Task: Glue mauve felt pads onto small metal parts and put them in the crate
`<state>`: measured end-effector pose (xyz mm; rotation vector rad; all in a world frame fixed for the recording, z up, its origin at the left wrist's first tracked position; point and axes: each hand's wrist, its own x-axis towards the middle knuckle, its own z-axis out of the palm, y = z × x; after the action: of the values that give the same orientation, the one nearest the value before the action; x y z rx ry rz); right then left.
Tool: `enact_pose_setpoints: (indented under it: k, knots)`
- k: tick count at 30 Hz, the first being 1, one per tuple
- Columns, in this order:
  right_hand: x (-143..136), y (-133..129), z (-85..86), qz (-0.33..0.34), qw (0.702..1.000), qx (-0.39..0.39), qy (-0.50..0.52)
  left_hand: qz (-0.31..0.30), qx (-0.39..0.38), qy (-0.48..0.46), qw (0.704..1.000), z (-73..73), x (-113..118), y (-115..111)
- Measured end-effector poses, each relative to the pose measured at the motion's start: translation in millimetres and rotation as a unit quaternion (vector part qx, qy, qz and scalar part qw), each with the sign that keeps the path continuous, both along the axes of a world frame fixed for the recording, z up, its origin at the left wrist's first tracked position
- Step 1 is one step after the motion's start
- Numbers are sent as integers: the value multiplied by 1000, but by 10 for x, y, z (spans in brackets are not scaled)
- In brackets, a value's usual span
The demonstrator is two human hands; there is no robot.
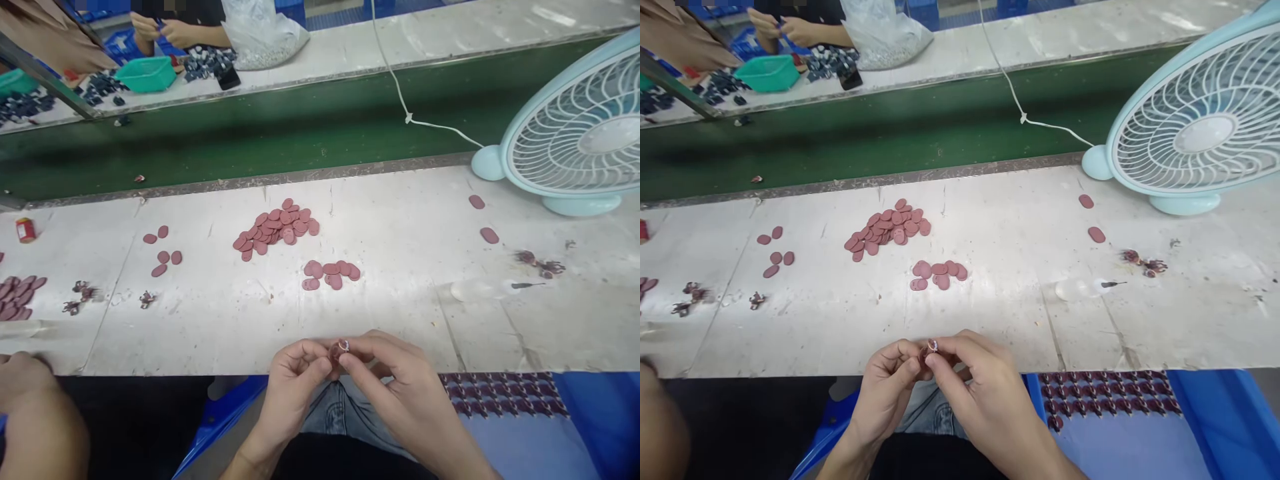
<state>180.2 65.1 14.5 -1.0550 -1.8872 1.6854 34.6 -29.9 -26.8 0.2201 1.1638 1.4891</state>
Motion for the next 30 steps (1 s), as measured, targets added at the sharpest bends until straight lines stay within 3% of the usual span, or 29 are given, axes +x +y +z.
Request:
enact_pose_setpoints:
  k: [3, 9, 25, 28, 30]
  knots:
    - [44, -21, 3, -7, 1000, -7, 7, 4, -11, 14, 1000, 9, 58, -3]
    - [98, -102, -71, -42, 993, -103, 44, -10, 18, 52, 998, -5, 118, -32]
    - [245, -243, -186, -134, 969, -158, 132, -27, 53, 94, 994, 11, 330, 8]
    - [417, -258, -222, -175, 956, -183, 149, -63, 69, 198, 976, 2, 208, 24]
    - [642, -275, -280, -228, 947, -172, 148, -66, 60, 365, 927, 12, 13, 94]
